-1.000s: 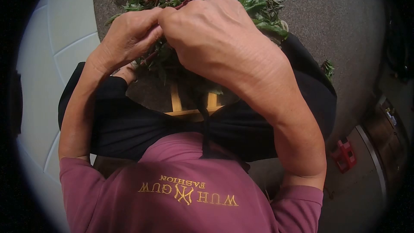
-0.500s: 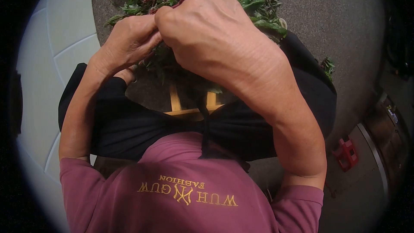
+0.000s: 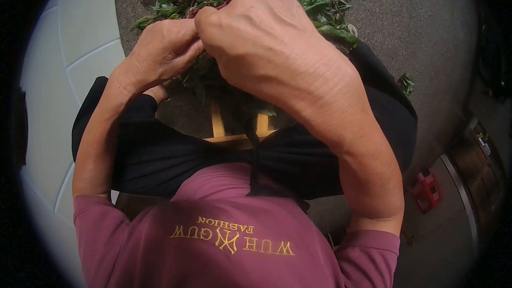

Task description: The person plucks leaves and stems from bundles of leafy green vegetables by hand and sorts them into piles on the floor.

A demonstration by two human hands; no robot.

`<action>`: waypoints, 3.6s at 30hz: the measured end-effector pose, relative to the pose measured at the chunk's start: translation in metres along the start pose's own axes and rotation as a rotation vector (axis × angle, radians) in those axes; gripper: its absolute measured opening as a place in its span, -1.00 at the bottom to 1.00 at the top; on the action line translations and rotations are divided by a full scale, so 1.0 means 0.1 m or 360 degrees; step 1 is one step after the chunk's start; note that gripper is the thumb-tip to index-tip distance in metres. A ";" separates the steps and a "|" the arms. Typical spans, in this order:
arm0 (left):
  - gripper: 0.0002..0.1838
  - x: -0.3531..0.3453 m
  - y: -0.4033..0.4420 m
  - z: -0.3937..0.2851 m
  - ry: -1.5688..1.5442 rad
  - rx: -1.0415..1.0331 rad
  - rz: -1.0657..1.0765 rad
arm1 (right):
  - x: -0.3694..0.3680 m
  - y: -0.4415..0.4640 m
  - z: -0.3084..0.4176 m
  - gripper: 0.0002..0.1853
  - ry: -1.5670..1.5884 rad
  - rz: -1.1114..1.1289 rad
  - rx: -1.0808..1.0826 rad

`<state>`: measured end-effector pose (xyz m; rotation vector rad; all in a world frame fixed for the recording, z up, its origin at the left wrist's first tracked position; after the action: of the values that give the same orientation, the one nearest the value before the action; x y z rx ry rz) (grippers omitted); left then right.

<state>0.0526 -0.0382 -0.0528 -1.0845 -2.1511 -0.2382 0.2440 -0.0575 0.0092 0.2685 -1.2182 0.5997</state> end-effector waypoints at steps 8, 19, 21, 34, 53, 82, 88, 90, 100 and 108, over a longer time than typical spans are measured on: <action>-0.80 -0.05 0.00 0.03 0.0006 -0.0025 0.0041 | -0.01 -0.03 0.00 -0.81 0.0028 -0.0012 -0.0021; -0.77 -0.06 -0.01 0.00 0.0202 0.0165 0.0286 | 0.03 -0.02 0.04 -0.85 0.0091 -0.0035 0.0006; -0.77 -0.06 -0.02 0.00 0.0204 0.0151 0.0276 | 0.02 -0.03 0.05 -0.86 0.0093 -0.0056 0.0011; -0.79 -0.11 -0.04 0.03 0.0175 0.0140 0.0282 | 0.05 -0.06 0.04 -0.89 0.0106 -0.0019 0.0011; -0.79 -0.02 -0.10 -0.03 0.0248 0.0150 0.0330 | 0.03 0.00 0.08 -0.93 0.0131 -0.0100 0.0088; -0.78 0.22 -0.09 0.00 0.0267 0.0365 0.0359 | 0.15 0.01 -0.23 -0.86 0.0234 -0.0194 -0.0194; -0.79 0.34 -0.15 0.11 0.0292 0.0304 0.0092 | 0.15 0.08 -0.34 -0.90 0.0588 -0.0506 -0.0208; -0.74 0.36 -0.18 0.13 0.0263 0.0223 -0.0066 | 0.22 0.06 -0.35 -0.91 0.0594 -0.0447 -0.0215; -0.76 0.44 -0.12 0.08 0.0093 0.0242 -0.0189 | 0.34 0.04 -0.45 -0.85 0.1469 -0.0561 -0.0525; -0.71 0.42 -0.02 0.00 -0.0656 0.0234 -0.0340 | 0.40 0.03 -0.62 -0.80 0.2532 -0.0644 -0.0625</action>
<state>0.0346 -0.0131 -0.0249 -0.8760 -2.6090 0.0544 0.3009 -0.0123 0.0254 -0.2935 0.2884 0.0713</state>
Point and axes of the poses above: each hand's wrist, its own y-axis towards the middle knuckle, its own x-axis out of the back of the hand, z = x × y, the point moved 1 cm from there along y, towards the middle knuckle, and after that the axes turned 8 degrees about -y, right-handed, at the moved point
